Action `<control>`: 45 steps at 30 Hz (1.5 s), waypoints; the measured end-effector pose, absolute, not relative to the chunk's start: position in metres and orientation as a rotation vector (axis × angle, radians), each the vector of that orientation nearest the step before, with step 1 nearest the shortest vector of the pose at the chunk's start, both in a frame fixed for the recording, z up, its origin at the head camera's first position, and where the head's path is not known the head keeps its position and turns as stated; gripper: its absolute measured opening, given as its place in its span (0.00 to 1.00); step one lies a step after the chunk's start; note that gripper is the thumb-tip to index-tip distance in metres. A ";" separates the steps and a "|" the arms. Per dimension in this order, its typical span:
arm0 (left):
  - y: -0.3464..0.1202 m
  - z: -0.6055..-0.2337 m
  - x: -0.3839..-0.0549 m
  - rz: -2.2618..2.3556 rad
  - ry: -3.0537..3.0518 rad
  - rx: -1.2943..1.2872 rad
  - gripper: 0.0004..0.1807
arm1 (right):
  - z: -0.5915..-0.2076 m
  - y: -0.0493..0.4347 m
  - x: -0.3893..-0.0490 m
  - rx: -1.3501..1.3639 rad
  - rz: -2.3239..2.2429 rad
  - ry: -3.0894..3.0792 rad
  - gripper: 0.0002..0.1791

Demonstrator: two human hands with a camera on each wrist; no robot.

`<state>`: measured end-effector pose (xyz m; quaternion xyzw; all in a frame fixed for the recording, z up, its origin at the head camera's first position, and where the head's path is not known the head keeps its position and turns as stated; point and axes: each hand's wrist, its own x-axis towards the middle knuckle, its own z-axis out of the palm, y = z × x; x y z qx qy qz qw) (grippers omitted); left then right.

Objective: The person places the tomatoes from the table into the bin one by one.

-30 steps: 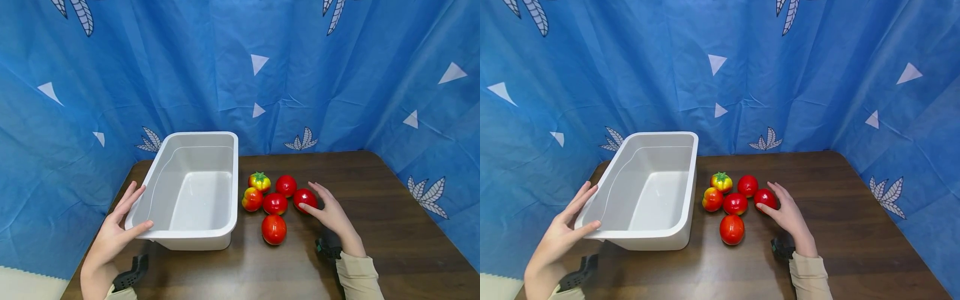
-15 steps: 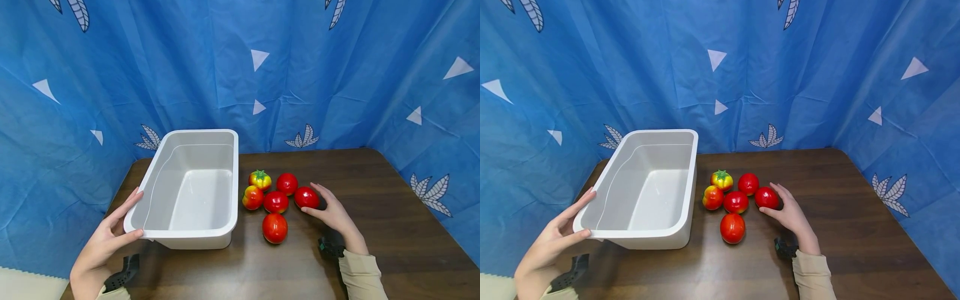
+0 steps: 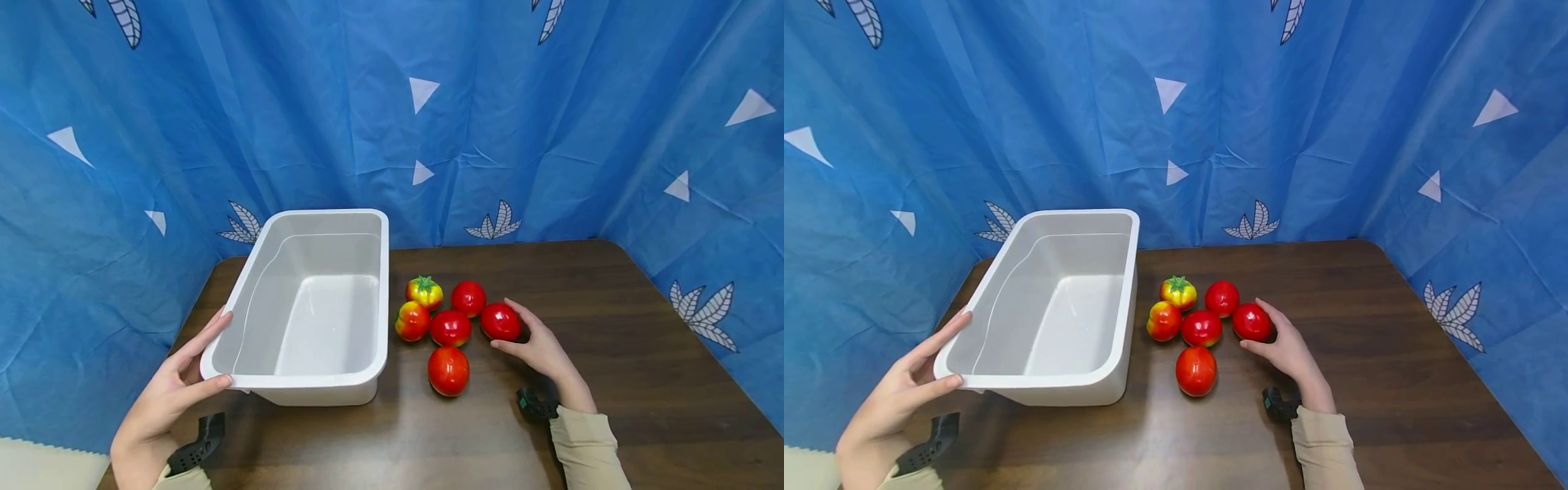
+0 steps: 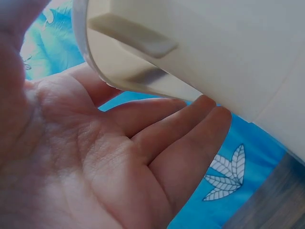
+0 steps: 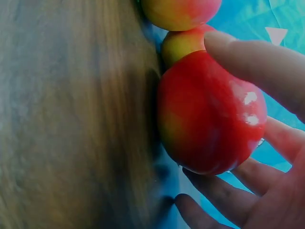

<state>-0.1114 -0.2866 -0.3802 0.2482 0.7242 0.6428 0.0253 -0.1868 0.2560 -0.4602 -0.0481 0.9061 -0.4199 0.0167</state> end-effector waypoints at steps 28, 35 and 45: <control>-0.288 -0.380 -0.112 1.952 2.305 0.673 0.42 | -0.426 0.248 -0.178 -0.153 -1.414 2.842 0.45; -0.287 -0.379 -0.111 1.962 2.293 0.705 0.43 | -0.410 0.241 -0.171 -0.173 -1.489 2.831 0.44; -0.287 -0.379 -0.112 1.950 2.301 0.700 0.42 | -0.398 0.227 -0.167 -0.207 -1.554 2.823 0.44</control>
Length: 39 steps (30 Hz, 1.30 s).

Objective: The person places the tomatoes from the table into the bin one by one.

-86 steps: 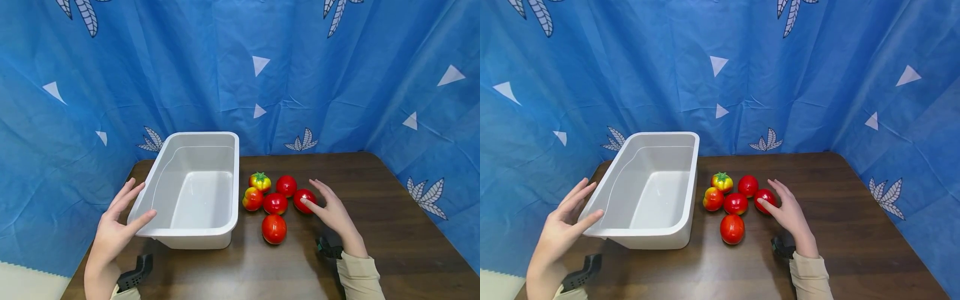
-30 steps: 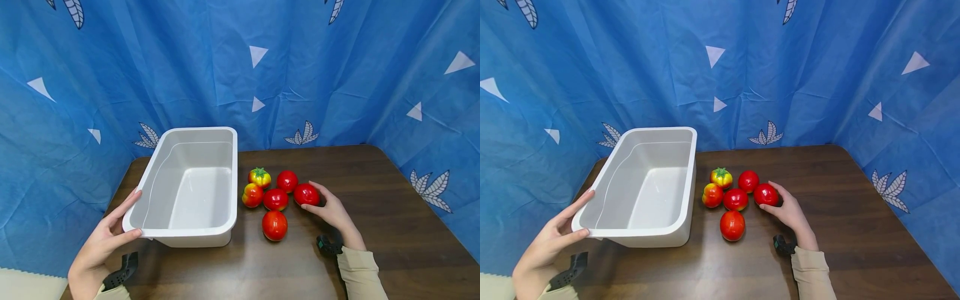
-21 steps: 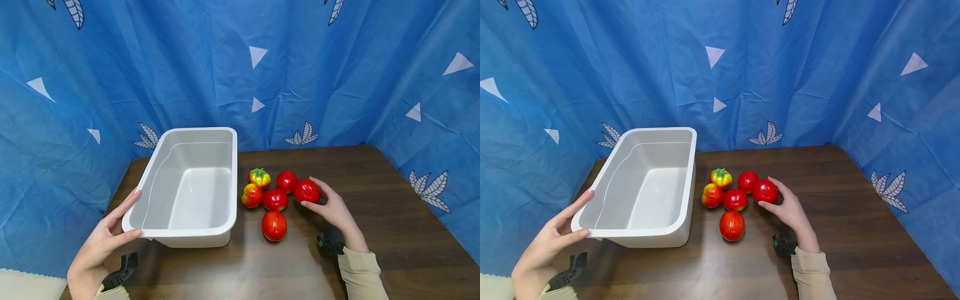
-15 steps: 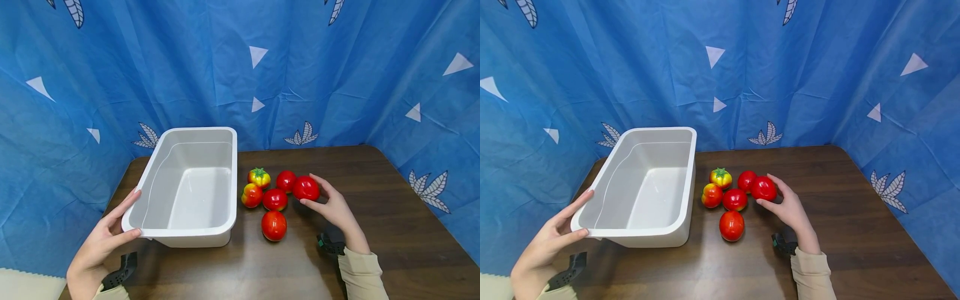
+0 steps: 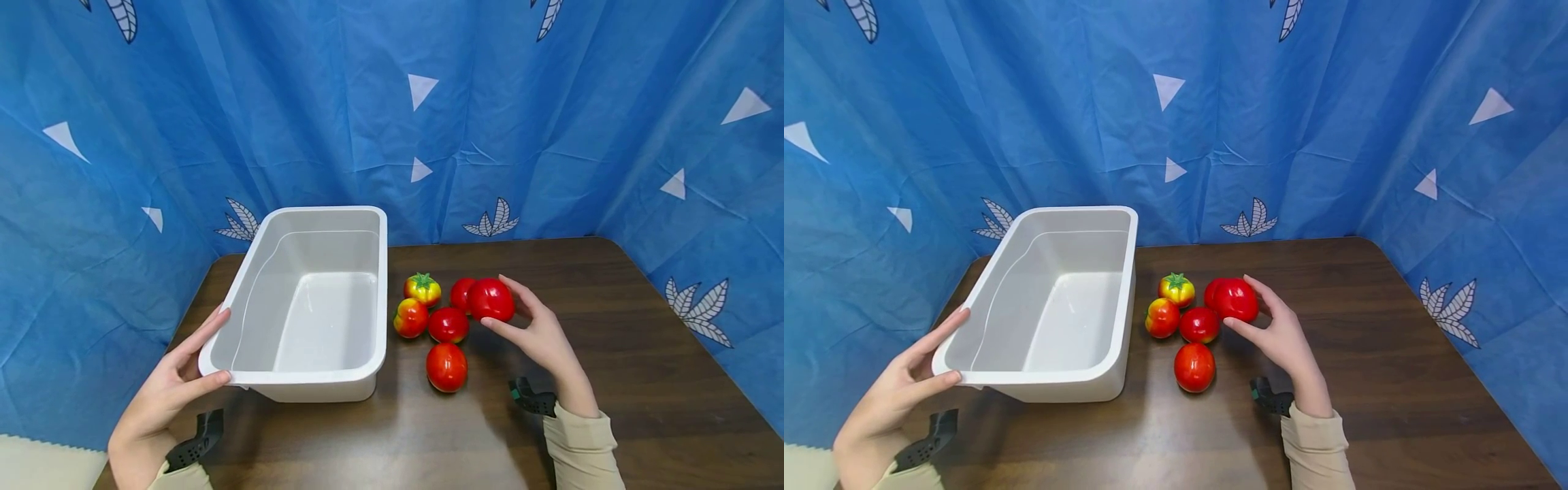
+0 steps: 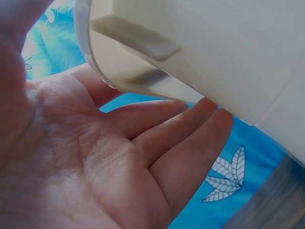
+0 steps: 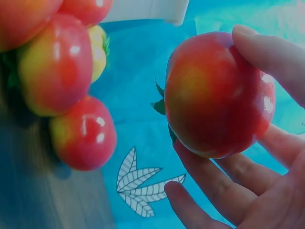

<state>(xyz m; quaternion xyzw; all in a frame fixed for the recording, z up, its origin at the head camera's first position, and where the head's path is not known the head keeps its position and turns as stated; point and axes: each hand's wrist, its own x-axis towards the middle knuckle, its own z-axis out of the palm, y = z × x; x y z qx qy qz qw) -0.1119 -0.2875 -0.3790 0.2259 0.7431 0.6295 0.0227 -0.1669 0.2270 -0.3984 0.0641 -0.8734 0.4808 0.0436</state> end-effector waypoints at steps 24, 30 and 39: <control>-0.288 -0.381 -0.113 1.974 2.264 0.783 0.43 | -0.370 0.188 -0.162 0.321 1.608 -2.519 0.40; -0.289 -0.382 -0.114 2.004 2.233 0.814 0.43 | -0.365 0.172 -0.161 0.394 1.631 -2.488 0.39; -0.288 -0.379 -0.114 1.983 2.258 0.811 0.43 | -0.362 0.149 -0.158 0.436 1.621 -2.511 0.39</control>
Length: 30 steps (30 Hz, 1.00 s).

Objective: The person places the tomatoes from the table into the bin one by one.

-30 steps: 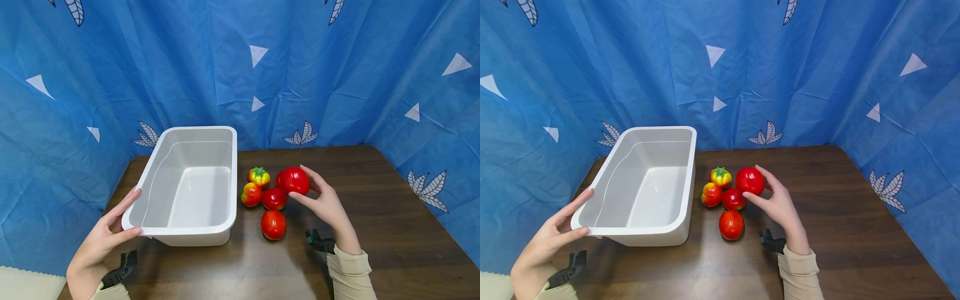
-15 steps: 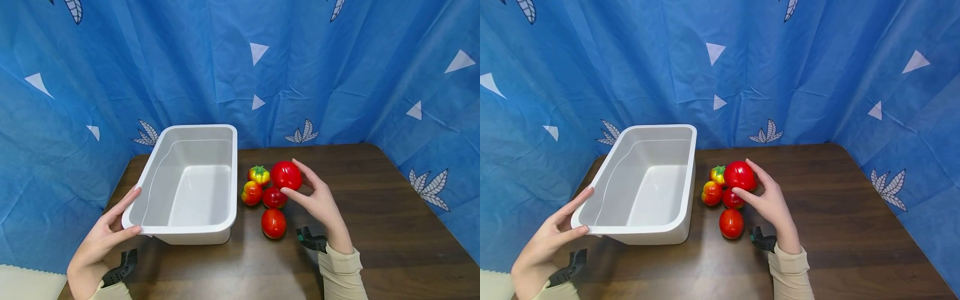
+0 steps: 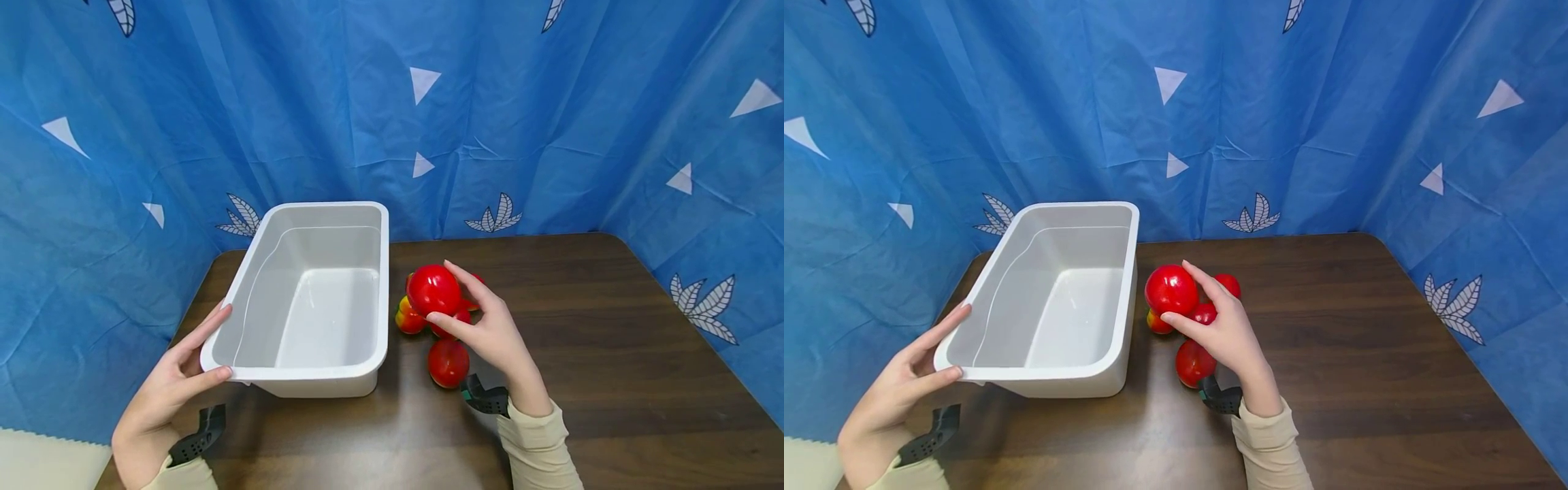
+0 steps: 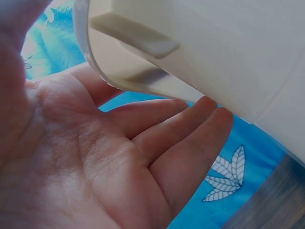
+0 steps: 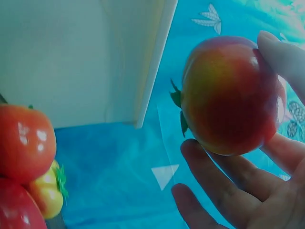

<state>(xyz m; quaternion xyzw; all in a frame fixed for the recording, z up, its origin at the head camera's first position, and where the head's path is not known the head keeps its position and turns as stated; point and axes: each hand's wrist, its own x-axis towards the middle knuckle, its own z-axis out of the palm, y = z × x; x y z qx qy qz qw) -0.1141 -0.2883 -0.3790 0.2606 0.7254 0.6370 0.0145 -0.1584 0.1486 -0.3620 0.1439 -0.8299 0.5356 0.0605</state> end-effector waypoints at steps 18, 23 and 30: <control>-0.287 -0.381 -0.114 1.983 2.251 0.780 0.42 | -0.353 0.105 -0.148 0.565 1.757 -2.403 0.42; -0.288 -0.380 -0.114 1.984 2.253 0.809 0.43 | -0.355 0.091 -0.145 0.655 1.741 -2.340 0.45; -0.288 -0.379 -0.113 1.980 2.258 0.816 0.43 | -0.360 0.077 -0.142 0.718 1.730 -2.343 0.48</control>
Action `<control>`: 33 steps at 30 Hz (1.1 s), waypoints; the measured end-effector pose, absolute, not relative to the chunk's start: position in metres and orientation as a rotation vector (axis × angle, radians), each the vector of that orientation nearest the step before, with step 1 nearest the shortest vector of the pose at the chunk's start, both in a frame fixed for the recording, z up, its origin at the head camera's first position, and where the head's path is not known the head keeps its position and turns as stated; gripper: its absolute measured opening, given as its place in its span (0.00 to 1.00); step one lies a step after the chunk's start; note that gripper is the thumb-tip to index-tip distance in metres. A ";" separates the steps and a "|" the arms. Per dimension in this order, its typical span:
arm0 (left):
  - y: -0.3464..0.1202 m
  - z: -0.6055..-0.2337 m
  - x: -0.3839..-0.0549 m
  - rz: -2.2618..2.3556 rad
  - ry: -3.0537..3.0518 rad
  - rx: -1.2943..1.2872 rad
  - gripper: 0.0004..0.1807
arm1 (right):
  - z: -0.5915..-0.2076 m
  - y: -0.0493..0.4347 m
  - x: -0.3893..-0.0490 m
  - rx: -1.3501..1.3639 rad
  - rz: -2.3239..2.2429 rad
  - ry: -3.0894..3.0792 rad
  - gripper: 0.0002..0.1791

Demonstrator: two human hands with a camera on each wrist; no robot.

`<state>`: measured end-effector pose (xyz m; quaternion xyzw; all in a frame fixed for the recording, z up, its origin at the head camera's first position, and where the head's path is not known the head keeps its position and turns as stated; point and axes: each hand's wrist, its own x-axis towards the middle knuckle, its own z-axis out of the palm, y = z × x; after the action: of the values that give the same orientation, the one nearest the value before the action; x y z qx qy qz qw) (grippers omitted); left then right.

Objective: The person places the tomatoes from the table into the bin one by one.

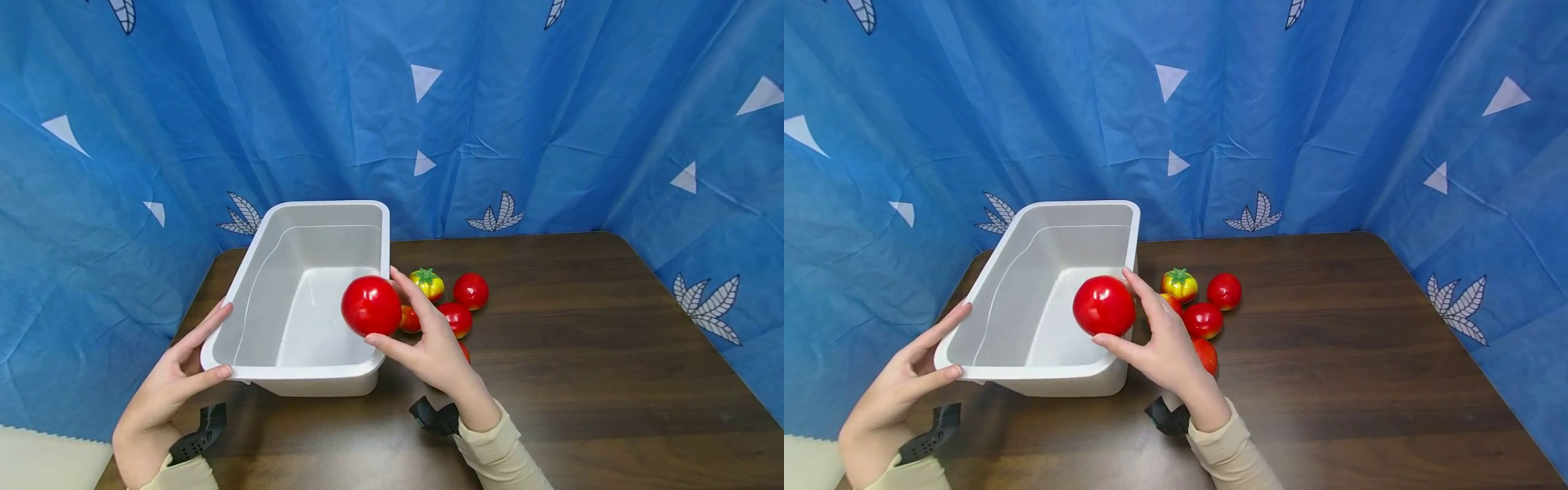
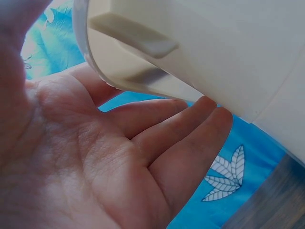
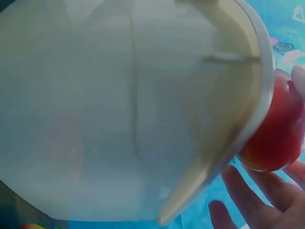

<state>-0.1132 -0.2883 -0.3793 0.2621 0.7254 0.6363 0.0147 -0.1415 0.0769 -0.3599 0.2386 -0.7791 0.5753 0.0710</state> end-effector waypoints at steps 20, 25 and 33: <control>-0.289 -0.380 -0.114 1.984 2.260 0.798 0.43 | -0.363 0.073 -0.141 0.795 1.579 -2.424 0.42; -0.288 -0.379 -0.113 1.969 2.289 0.740 0.43 | -0.360 0.081 -0.144 0.742 1.591 -2.443 0.41; -0.289 -0.381 -0.114 1.994 2.266 0.757 0.42 | -0.360 0.099 -0.152 0.666 1.602 -2.452 0.39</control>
<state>-0.1140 -0.2887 -0.3807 0.2431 0.7281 0.6407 0.0147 -0.1519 0.0991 -0.3598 0.2213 -0.8143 0.5322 0.0689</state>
